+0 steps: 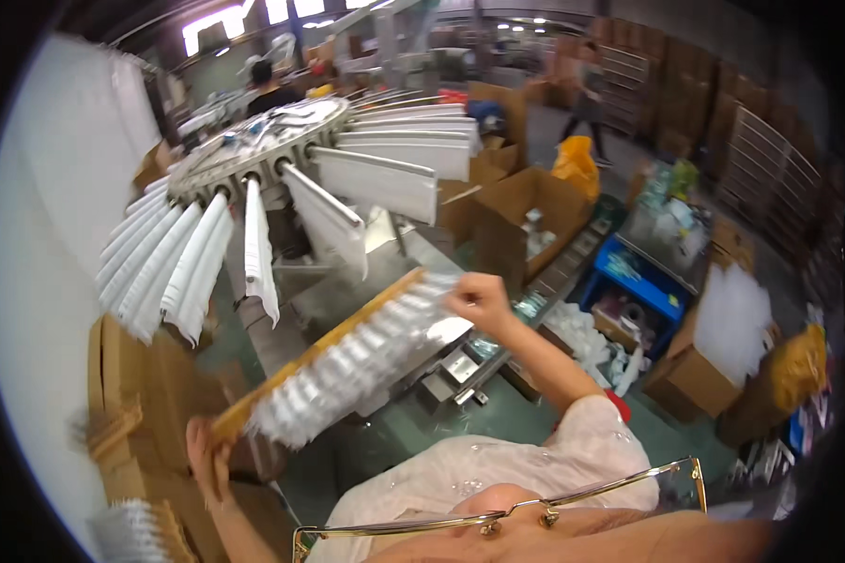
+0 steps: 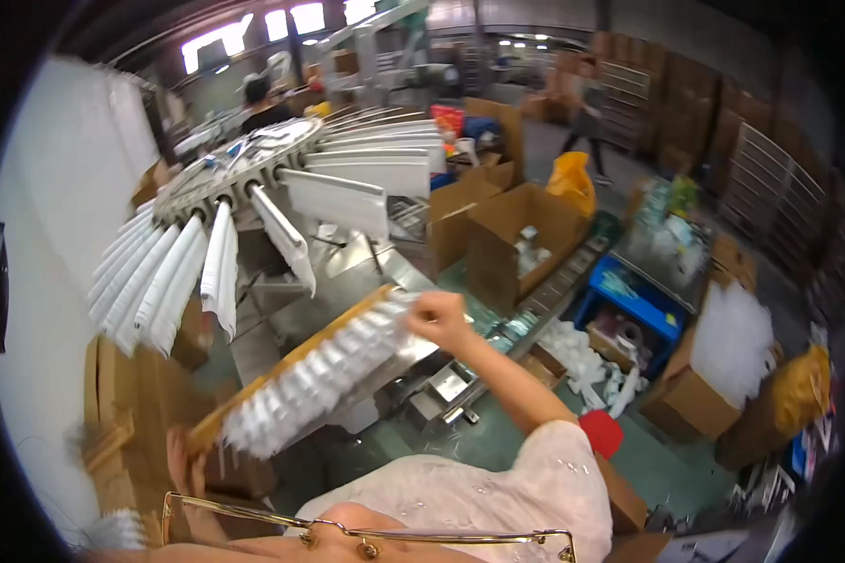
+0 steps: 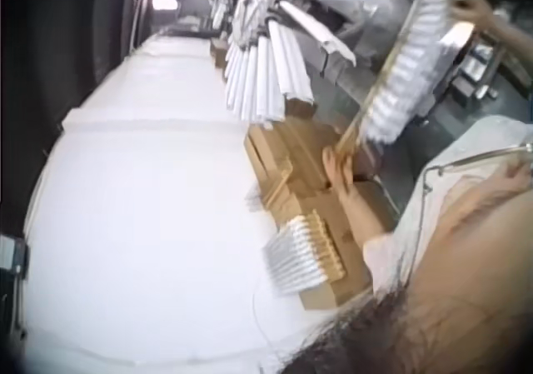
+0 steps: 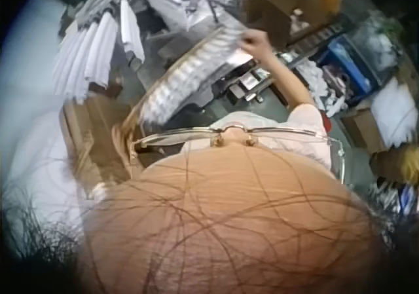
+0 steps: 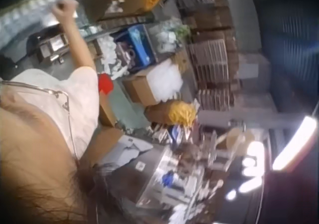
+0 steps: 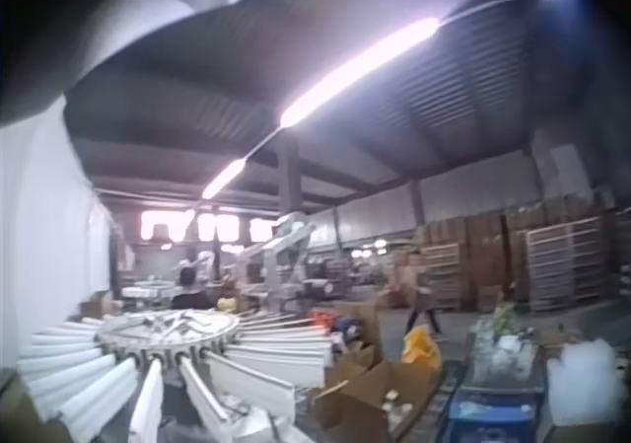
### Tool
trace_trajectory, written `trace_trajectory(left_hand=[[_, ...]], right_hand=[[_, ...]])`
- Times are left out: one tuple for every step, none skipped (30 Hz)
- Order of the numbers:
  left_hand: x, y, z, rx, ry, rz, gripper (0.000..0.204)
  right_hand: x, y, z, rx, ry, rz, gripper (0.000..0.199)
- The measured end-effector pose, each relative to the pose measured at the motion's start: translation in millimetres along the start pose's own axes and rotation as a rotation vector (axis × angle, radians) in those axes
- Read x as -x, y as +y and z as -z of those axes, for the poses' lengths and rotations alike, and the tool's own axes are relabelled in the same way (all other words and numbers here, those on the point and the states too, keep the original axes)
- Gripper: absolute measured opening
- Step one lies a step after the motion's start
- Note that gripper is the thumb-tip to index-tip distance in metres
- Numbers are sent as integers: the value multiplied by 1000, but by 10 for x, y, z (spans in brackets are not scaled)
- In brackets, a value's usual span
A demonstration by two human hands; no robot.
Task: The person removes plastic brush strips from a rotary machine using a metal rod, slides them onto a wooden rack, carries a loaded rack over to a storage stack, and returns to operating the machine.
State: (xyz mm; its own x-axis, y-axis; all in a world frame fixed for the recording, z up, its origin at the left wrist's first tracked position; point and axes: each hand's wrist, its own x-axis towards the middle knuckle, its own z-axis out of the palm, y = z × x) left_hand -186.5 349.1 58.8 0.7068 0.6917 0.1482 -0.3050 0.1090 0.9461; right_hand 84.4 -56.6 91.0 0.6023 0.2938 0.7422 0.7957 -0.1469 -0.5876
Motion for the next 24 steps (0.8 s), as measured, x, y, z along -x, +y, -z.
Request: trace_trajectory(left_hand=[[-203,-149,-72,-77,-87,-71,12],[-407,-300,-157,-139,-162,-157,12],[-589,-371,-363,-9,-236,-100,17],[-750,-415,-588,130,-301,-61,23],[-805,-437,-831,126,-289,-60,23],[-812,-427,-1041,174,-176,-106,24],[-826,-441,-1156,223,-66,-152,25],[-928,-468,-1044,152,-96,-112,29],[-972,-531,-1058,148,-86,-103,29],[-1062,-549,-1070,141,-115,-172,32],[-1122,-539,-1039,134,-145,-242,35],[-1094,-478,-949,33,-207,-123,39],[-1104,-539,-983,32,-202,-122,39],[-1113,-630,-1045,27,-147,-262,34],[-1126,-655,-1091,20,-87,-404,28],[-1159,-637,-1098,16,-78,-406,28],[-1192,-607,-1103,-13,-98,-337,31],[-1222,-593,-1109,-39,-122,-267,35],[-1243,-593,-1098,-41,-117,-266,35],[-1265,-592,-1085,-104,-152,-296,39],[-1260,-592,-1092,-165,-192,-321,43],[-1245,-591,-1106,-275,-177,-378,53],[-1218,-577,-1121,-273,-179,-375,53],[-1173,-558,-1133,-120,-152,-363,38]], right_hand=[[-16,157,109,-14,43,13,21],[-69,286,200,18,70,-49,20],[-64,453,302,36,128,-49,21],[-136,617,353,55,146,-25,21],[-159,730,413,83,165,-12,22],[-227,810,415,65,155,-9,22],[-302,876,417,43,156,-16,22],[-383,940,413,22,158,-23,23],[-438,990,437,19,148,-31,23],[-561,1039,386,34,152,-25,24],[-631,1073,324,51,156,-18,25],[-569,1089,269,-48,148,-9,27],[-640,1180,230,-1,117,25,27],[-645,1214,248,29,131,47,27],[-671,1236,243,53,144,73,27],[-706,1248,226,45,138,74,27],[-742,1241,213,22,154,36,27],[-772,1230,211,2,172,-3,27],[-789,1222,204,-1,168,-4,27],[-799,1212,195,13,161,11,27],[-782,1207,211,33,153,21,27],[-782,1217,229,31,186,-13,26],[-767,1191,229,35,186,-15,26],[-731,1139,227,32,168,-26,26]])
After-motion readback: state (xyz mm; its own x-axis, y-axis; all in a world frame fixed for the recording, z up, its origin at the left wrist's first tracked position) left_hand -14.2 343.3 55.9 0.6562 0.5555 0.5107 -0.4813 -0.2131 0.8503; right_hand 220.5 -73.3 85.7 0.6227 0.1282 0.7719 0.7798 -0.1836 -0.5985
